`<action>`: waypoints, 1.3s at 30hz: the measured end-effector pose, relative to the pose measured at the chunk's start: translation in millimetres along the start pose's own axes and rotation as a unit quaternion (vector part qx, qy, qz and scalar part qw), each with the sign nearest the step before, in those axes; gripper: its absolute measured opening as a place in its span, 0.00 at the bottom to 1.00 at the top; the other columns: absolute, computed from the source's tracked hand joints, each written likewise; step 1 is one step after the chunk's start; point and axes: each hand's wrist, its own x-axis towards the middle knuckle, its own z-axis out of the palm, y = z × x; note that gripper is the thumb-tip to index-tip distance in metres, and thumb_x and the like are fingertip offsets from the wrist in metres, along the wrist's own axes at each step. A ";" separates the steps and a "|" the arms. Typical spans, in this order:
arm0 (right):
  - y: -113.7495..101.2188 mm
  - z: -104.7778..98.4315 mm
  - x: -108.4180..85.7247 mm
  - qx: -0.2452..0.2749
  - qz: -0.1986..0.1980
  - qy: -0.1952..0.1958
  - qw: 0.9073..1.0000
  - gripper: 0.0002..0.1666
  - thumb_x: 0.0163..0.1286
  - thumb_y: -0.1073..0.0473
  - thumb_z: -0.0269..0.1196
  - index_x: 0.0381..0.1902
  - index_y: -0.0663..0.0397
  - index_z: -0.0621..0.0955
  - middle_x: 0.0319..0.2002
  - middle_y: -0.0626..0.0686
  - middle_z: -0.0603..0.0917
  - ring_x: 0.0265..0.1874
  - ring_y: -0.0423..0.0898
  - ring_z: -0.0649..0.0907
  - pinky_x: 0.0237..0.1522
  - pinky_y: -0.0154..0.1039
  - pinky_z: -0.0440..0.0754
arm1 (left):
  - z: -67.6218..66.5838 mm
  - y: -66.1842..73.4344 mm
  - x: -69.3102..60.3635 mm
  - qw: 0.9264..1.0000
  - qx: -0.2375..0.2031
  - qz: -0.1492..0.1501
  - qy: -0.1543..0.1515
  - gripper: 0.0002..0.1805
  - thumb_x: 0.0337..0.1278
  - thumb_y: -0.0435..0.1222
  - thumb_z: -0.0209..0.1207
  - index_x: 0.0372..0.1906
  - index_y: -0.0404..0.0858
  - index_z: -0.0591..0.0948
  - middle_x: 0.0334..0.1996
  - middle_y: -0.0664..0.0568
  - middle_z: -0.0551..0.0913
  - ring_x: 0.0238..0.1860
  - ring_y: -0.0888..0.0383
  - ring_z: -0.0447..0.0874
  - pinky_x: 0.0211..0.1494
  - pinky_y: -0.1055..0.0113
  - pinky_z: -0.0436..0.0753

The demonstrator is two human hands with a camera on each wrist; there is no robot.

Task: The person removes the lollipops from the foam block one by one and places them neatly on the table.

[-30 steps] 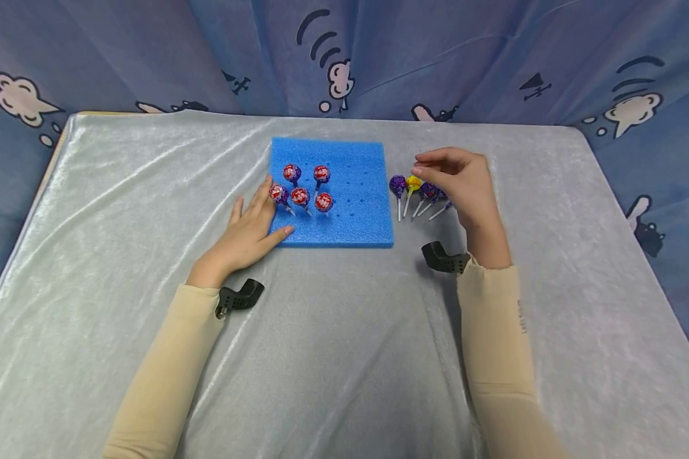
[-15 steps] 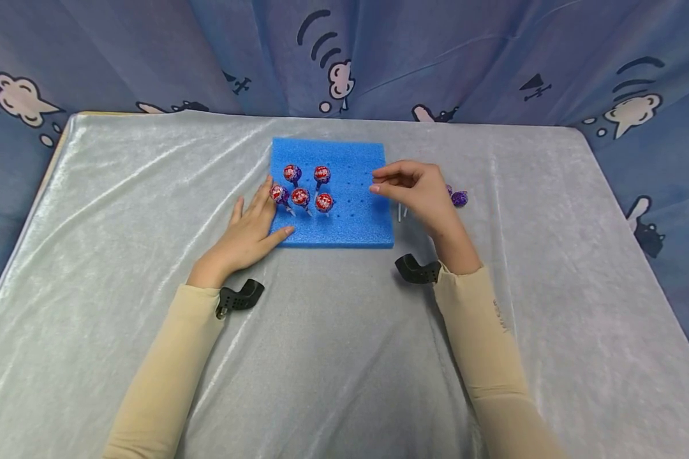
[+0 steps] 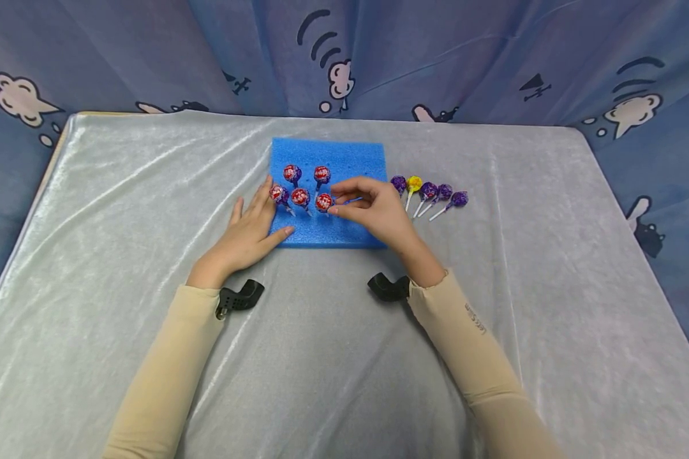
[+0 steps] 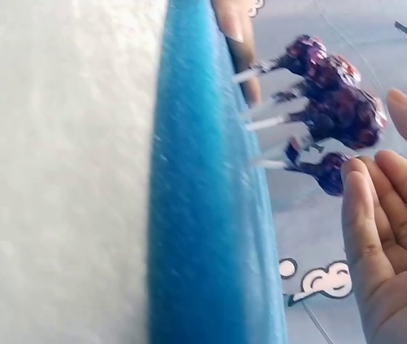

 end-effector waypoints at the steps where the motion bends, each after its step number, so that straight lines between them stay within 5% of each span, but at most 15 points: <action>1: 0.6 1.9 -0.1 0.000 -0.003 -0.001 1.000 0.18 0.57 0.68 0.68 0.46 0.69 0.81 0.44 0.60 0.83 0.39 0.46 0.82 0.42 0.35 0.81 | 0.0 0.0 0.1 1.000 -0.001 0.000 0.000 0.42 0.69 0.54 0.43 0.71 0.25 0.49 0.73 0.48 0.24 0.74 0.50 0.27 0.69 0.48 0.25; 20: 14.2 19.3 0.2 -0.027 -0.041 0.006 0.999 0.21 0.55 0.68 0.70 0.48 0.67 0.80 0.46 0.60 0.83 0.40 0.49 0.83 0.44 0.35 0.81 | -0.9 1.0 -0.2 1.000 -0.001 0.002 0.001 0.43 0.69 0.53 0.43 0.72 0.26 0.47 0.73 0.46 0.25 0.74 0.50 0.28 0.69 0.47 0.25; 39: -3.9 -3.5 -1.7 0.065 -0.011 0.072 0.995 0.19 0.57 0.70 0.68 0.47 0.69 0.81 0.37 0.55 0.83 0.35 0.45 0.82 0.41 0.34 0.81 | -1.2 1.1 0.0 1.000 0.002 0.005 0.004 0.42 0.69 0.53 0.43 0.70 0.24 0.50 0.73 0.45 0.24 0.73 0.49 0.28 0.69 0.48 0.25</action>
